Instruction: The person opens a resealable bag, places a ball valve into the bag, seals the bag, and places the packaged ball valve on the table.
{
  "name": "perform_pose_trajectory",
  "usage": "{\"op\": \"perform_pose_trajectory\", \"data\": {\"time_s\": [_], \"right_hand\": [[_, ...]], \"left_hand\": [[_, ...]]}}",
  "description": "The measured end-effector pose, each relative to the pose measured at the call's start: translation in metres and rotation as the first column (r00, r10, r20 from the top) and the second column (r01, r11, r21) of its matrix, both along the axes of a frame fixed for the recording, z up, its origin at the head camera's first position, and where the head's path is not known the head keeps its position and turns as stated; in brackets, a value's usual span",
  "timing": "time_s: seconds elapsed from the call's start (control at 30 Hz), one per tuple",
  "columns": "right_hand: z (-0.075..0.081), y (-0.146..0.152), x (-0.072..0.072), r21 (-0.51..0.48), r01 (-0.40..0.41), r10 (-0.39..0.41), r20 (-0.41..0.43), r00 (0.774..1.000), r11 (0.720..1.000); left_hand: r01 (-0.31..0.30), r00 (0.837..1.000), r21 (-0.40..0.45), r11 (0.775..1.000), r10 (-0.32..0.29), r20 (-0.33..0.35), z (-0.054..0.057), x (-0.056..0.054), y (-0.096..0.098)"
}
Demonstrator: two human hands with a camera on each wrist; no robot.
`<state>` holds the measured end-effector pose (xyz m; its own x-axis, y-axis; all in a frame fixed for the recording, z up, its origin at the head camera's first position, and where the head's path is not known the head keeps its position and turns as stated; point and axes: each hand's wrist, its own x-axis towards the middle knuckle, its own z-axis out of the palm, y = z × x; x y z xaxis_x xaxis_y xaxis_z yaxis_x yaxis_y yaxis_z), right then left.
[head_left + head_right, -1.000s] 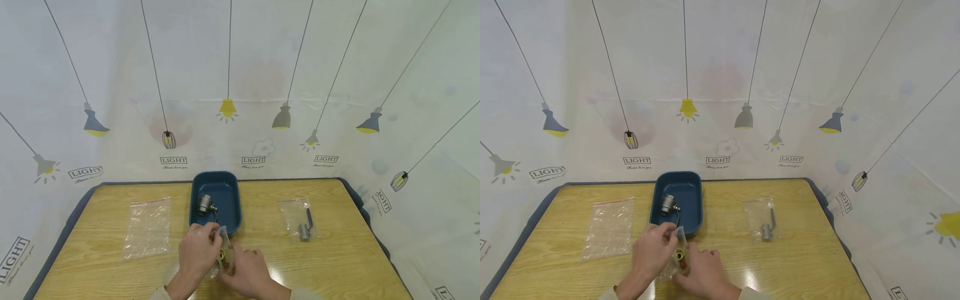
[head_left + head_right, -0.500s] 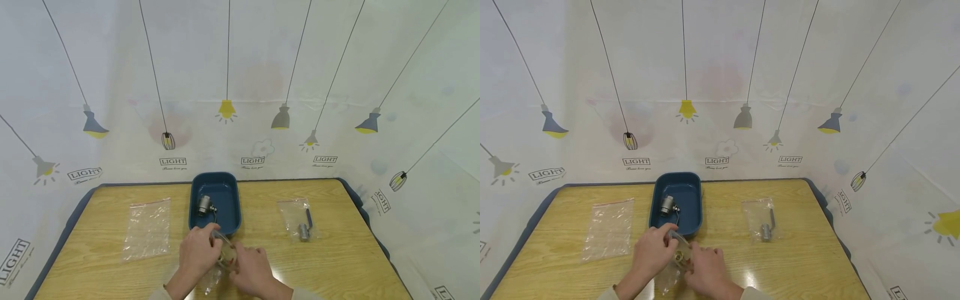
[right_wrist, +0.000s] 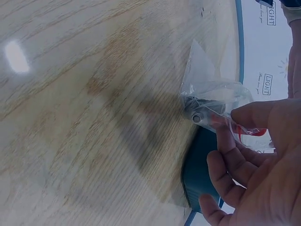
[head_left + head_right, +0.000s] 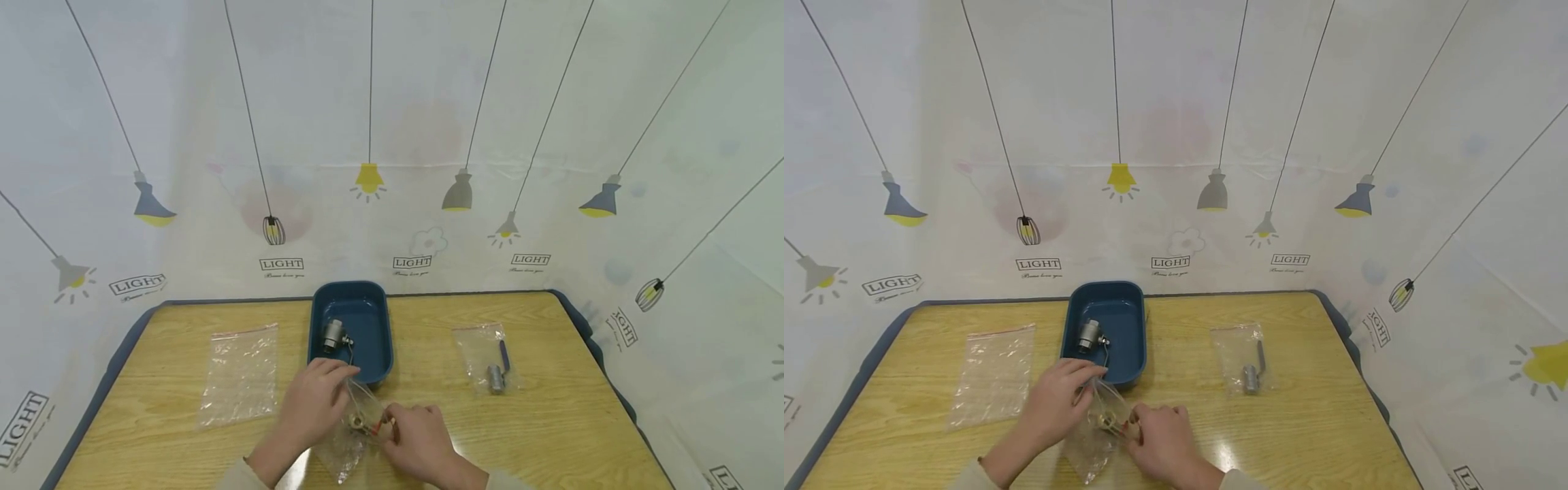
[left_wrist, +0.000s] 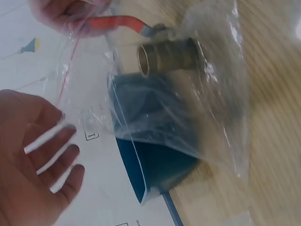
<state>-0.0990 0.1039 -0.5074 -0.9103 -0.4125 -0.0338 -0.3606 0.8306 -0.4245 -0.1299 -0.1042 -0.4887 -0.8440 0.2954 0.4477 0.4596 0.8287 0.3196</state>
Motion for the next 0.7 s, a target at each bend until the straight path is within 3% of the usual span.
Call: {"op": "perform_pose_trajectory", "data": {"time_s": [0.1,0.3,0.5,0.7], "right_hand": [[0.0,0.0,0.0,0.002,0.005,-0.005,-0.017,1.0,1.0],[-0.001,0.003,0.0,0.021,0.007,-0.005,-0.076,0.997,1.0],[0.006,0.008,-0.004,0.012,0.004,-0.002,-0.169,0.986,1.0],[0.023,0.018,-0.016,-0.06,0.001,-0.007,-0.09,0.996,0.998]], "left_hand": [[0.104,0.995,-0.004,0.995,-0.104,0.001,0.0,-0.004,-0.007],[0.217,0.976,-0.001,0.976,-0.217,-0.011,-0.001,-0.01,-0.017],[0.269,0.962,-0.006,0.963,-0.269,-0.044,0.001,-0.013,-0.025],[0.256,0.966,-0.002,0.967,-0.256,-0.036,0.01,-0.01,-0.033]]}}
